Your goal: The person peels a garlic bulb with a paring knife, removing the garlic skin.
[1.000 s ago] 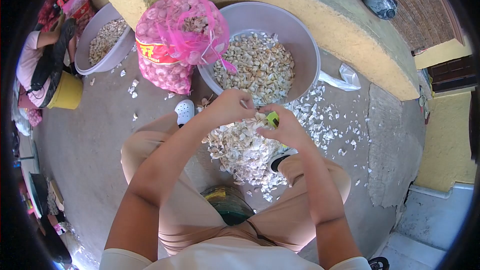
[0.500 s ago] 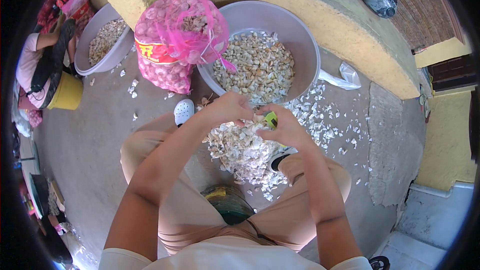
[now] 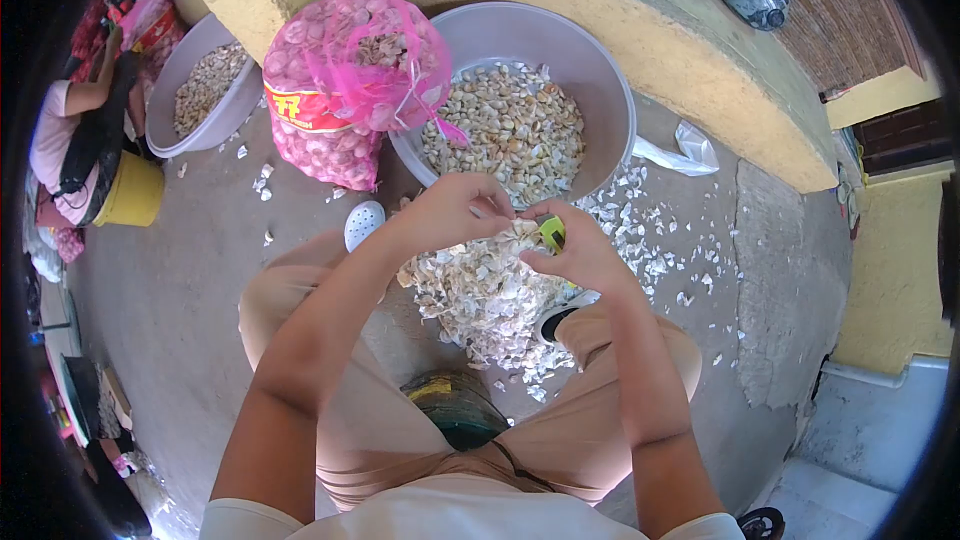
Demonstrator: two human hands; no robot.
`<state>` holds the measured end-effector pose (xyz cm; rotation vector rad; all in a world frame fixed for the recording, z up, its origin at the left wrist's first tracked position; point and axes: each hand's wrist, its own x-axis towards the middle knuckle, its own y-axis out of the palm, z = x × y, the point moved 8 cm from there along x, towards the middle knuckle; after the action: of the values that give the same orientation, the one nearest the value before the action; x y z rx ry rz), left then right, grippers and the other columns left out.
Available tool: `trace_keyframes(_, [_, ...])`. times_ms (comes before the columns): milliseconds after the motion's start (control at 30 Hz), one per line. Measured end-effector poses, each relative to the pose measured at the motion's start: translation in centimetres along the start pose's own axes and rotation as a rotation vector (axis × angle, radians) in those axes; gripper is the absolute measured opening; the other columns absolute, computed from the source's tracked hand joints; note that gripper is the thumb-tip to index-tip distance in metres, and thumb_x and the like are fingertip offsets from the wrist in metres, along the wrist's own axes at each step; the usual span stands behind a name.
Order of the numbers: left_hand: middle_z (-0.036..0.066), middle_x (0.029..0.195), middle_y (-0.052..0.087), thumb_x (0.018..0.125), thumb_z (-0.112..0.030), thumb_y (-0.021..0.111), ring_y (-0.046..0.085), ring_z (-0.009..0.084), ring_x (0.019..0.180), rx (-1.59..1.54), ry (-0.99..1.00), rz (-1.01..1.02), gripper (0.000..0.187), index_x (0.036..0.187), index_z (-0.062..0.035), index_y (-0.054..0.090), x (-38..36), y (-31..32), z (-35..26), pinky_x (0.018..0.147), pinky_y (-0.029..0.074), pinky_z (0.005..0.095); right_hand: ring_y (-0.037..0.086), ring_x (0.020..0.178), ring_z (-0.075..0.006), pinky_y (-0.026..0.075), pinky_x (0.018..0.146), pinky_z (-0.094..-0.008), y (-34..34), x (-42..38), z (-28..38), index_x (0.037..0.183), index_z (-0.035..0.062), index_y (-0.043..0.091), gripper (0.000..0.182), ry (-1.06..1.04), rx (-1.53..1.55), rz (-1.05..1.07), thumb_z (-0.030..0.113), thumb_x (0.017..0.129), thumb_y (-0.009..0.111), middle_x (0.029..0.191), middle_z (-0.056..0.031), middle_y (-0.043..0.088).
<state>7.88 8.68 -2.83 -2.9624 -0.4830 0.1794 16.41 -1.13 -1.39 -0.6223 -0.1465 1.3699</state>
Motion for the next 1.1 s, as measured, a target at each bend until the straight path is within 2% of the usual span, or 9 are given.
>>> trace_keyframes(200, [0.01, 0.078, 0.06, 0.068, -0.007, 0.067, 0.061, 0.0161, 0.07, 0.144, 0.154, -0.016, 0.017, 0.082, 0.0001, 0.061, -0.1, 0.4, -1.4, 0.064, 0.049, 0.0269, 0.052, 0.073, -0.0153, 0.043, 0.067, -0.0273, 0.2, 0.0, 0.0, 0.099, 0.0037, 0.053, 0.043, -0.057, -0.067, -0.017, 0.016, 0.062, 0.072, 0.086, -0.0083, 0.055])
trace_keyframes(300, [0.007, 0.077, 0.058, 0.071, -0.003, 0.065, 0.059, 0.0122, 0.071, 0.179, 0.092, 0.034, 0.012, 0.08, 0.0011, 0.059, 0.1, 0.6, -0.7, 0.065, 0.048, 0.0244, 0.052, 0.076, -0.0162, 0.043, 0.069, -0.0275, 0.4, 0.1, 0.2, 0.099, 0.0036, 0.053, 0.043, -0.082, -0.096, 0.008, 0.016, 0.062, 0.072, 0.087, -0.0081, 0.055])
trace_keyframes(500, [0.007, 0.065, 0.059, 0.07, -0.006, 0.062, 0.058, 0.012, 0.064, 0.297, -0.016, -0.243, 0.012, 0.079, 0.0013, 0.06, 0.2, -1.2, 0.7, 0.058, 0.046, 0.0252, 0.053, 0.081, -0.0182, 0.043, 0.073, -0.029, 0.2, -0.1, 1.1, 0.099, 0.0039, 0.053, 0.041, -0.114, 0.008, -0.012, 0.013, 0.063, 0.07, 0.088, -0.0084, 0.056])
trace_keyframes(600, [0.011, 0.066, 0.06, 0.062, -0.005, 0.062, 0.06, 0.0186, 0.062, 0.548, -0.077, -0.082, 0.014, 0.074, 0.0022, 0.06, 0.4, -1.4, 3.2, 0.056, 0.046, 0.0307, 0.055, 0.079, -0.0216, 0.043, 0.072, -0.0311, -0.4, -0.2, 1.4, 0.1, 0.0038, 0.053, 0.041, -0.203, 0.082, -0.089, 0.015, 0.065, 0.07, 0.087, -0.0105, 0.057])
trace_keyframes(667, [0.012, 0.065, 0.059, 0.061, -0.006, 0.062, 0.059, 0.0204, 0.061, 0.414, -0.185, 0.254, 0.016, 0.075, 0.0022, 0.06, -0.5, 0.8, 5.0, 0.057, 0.046, 0.0318, 0.056, 0.072, -0.0186, 0.045, 0.065, -0.0298, -0.8, -0.2, 0.4, 0.102, 0.0041, 0.052, 0.041, -0.173, 0.153, -0.115, 0.015, 0.066, 0.07, 0.083, -0.0086, 0.058])
trace_keyframes(733, [0.012, 0.065, 0.058, 0.063, -0.005, 0.058, 0.058, 0.0211, 0.065, 0.354, -0.171, 0.443, 0.015, 0.077, 0.0002, 0.06, -1.5, 2.8, 4.7, 0.062, 0.046, 0.0322, 0.054, 0.061, -0.0141, 0.043, 0.054, -0.0262, -0.9, 0.0, -1.1, 0.103, 0.0022, 0.051, 0.043, 0.045, 0.296, -0.073, 0.015, 0.067, 0.07, 0.078, -0.0069, 0.058])
trace_keyframes(833, [0.01, 0.071, 0.058, 0.067, -0.004, 0.057, 0.058, 0.0195, 0.073, 0.36, 0.091, 0.151, 0.014, 0.08, -0.0026, 0.06, -0.7, 1.2, 2.0, 0.067, 0.045, 0.0317, 0.048, 0.047, -0.0087, 0.037, 0.041, -0.0213, -0.6, 0.1, -2.7, 0.105, -0.0013, 0.048, 0.046, 0.224, 0.578, -0.085, 0.014, 0.068, 0.069, 0.072, -0.0048, 0.056])
trace_keyframes(933, [0.008, 0.083, 0.058, 0.073, -0.005, 0.056, 0.057, 0.0195, 0.079, 0.267, 0.037, -0.121, 0.011, 0.083, -0.0048, 0.06, 0.2, -1.3, 0.4, 0.071, 0.045, 0.0308, 0.044, 0.042, -0.0071, 0.035, 0.037, -0.0198, -0.3, -0.1, -3.0, 0.107, -0.004, 0.046, 0.048, 0.283, 0.746, -0.112, 0.013, 0.069, 0.069, 0.069, -0.0039, 0.054])
trace_keyframes(1100, [0.006, 0.089, 0.055, 0.072, -0.01, 0.063, 0.056, 0.0213, 0.082, 0.237, 0.337, -0.239, 0.012, 0.083, -0.0054, 0.06, -0.8, -0.7, -4.7, 0.072, 0.045, 0.0297, 0.044, 0.044, -0.0079, 0.036, 0.038, -0.0211, 0.2, 0.2, -3.2, 0.111, -0.0024, 0.042, 0.047, 0.298, 0.824, -0.069, 0.01, 0.072, 0.065, 0.07, -0.004, 0.052])
